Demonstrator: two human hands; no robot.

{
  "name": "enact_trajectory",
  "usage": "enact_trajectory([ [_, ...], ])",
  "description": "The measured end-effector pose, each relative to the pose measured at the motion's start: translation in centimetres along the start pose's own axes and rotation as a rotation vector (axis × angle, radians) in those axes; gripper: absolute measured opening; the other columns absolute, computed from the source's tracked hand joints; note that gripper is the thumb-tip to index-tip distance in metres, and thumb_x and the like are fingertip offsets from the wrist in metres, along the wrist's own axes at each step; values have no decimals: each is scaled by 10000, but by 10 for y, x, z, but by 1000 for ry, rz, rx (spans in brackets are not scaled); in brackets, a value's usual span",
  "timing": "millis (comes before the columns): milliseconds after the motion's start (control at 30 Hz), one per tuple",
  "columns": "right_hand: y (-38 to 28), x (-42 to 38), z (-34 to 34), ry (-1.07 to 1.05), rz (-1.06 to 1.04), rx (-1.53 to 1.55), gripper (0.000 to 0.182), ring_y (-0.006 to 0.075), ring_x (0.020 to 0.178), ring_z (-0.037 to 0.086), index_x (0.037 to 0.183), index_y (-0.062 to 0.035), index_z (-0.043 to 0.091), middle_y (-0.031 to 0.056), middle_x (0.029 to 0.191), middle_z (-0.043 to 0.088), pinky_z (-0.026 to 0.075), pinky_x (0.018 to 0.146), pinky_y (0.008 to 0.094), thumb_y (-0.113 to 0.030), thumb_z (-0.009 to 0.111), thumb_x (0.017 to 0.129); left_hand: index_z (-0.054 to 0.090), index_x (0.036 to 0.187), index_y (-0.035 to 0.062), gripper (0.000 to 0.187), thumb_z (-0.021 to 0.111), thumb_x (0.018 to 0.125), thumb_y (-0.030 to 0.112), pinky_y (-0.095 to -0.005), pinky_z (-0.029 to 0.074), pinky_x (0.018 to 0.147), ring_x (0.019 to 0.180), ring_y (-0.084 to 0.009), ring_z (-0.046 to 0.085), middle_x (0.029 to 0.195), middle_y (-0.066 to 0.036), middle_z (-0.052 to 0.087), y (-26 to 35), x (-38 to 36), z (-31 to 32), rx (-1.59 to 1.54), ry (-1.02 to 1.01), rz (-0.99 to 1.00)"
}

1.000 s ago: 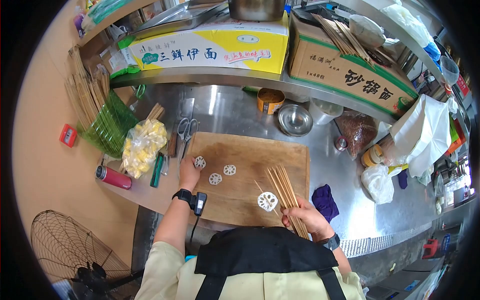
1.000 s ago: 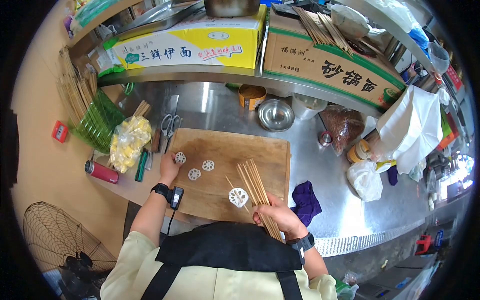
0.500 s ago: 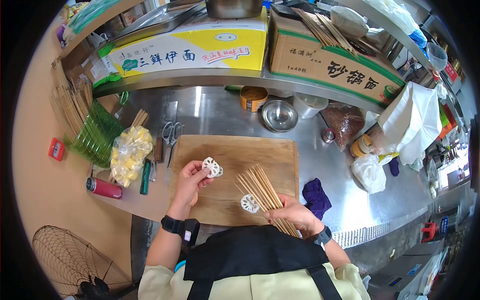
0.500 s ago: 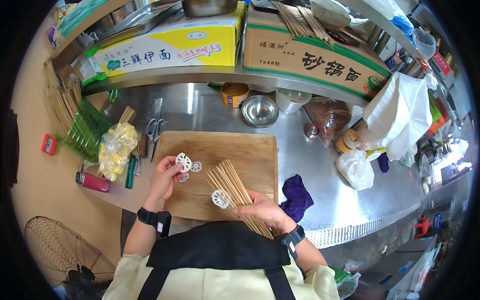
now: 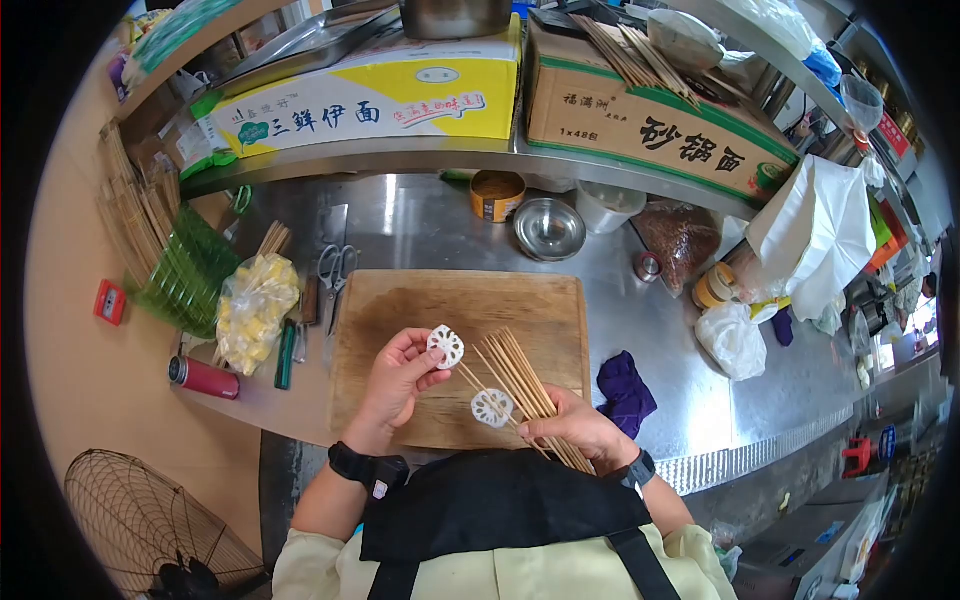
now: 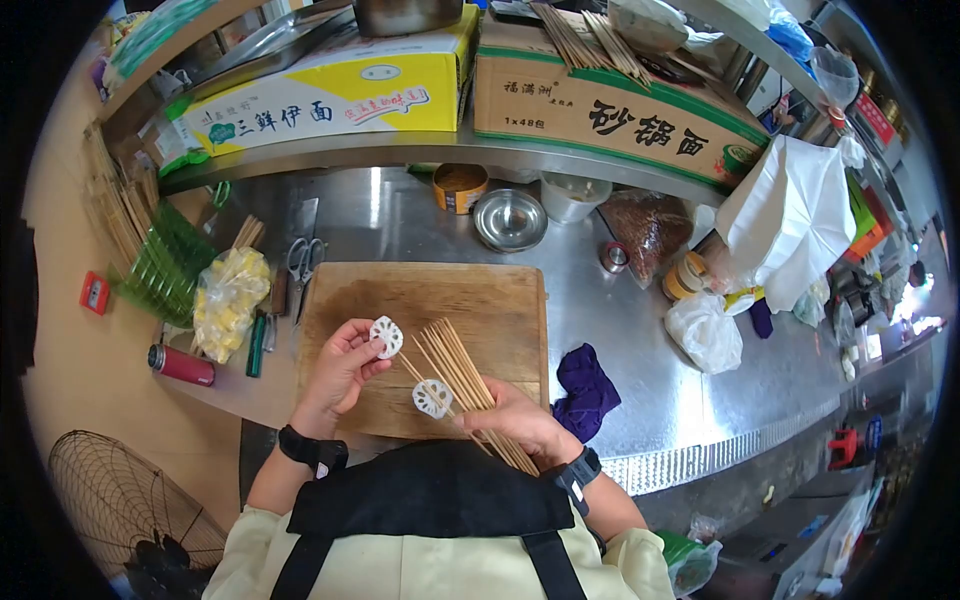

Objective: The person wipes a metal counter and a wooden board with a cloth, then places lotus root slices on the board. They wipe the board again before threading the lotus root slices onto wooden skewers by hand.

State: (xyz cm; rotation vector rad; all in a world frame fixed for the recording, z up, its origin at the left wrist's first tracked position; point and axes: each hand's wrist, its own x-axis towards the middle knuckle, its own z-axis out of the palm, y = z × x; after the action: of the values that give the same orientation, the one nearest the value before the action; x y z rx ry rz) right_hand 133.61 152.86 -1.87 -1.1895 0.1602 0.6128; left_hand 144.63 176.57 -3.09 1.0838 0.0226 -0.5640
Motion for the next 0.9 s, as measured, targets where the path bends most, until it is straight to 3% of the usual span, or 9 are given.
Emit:
enact_trajectory([
  [167, -5, -1, 8, 37, -24, 4, 299, 58, 668, 521, 1038, -26, 557, -14, 807, 560, 422, 575, 198, -42, 702, 777, 565, 1082, 67, 217, 617, 875, 25, -228, 576, 707, 834, -116, 641, 979, -41, 637, -8, 1, -1, 1, -43, -36],
  [467, 2, 1, 4, 70, -11, 33, 331, 63, 682, 528, 1055, -24, 555, -13, 837, 563, 436, 585, 198, -50, 716, 767, 569, 1080, 67, 210, 619, 878, 40, -227, 561, 665, 807, -98, 635, 943, -36, 643, -20, -5, 8, 183, -109, 62],
  [667, 2, 3, 1, 45, -4, -1, 322, 68, 696, 521, 1044, -24, 557, -10, 837, 558, 434, 600, 202, -58, 716, 766, 577, 1071, 45, 169, 591, 905, 72, -232, 558, 657, 794, -98, 633, 926, -37, 646, -18, -3, 8, 147, -77, 32],
  [900, 4, 6, -1, 69, 5, -6, 300, 66, 677, 518, 1037, -20, 557, -13, 812, 558, 430, 589, 204, -46, 700, 774, 605, 1037, 22, 141, 592, 902, 61, -231, 549, 665, 790, -100, 638, 904, -45, 657, -17, 0, 12, 351, -45, 204],
])
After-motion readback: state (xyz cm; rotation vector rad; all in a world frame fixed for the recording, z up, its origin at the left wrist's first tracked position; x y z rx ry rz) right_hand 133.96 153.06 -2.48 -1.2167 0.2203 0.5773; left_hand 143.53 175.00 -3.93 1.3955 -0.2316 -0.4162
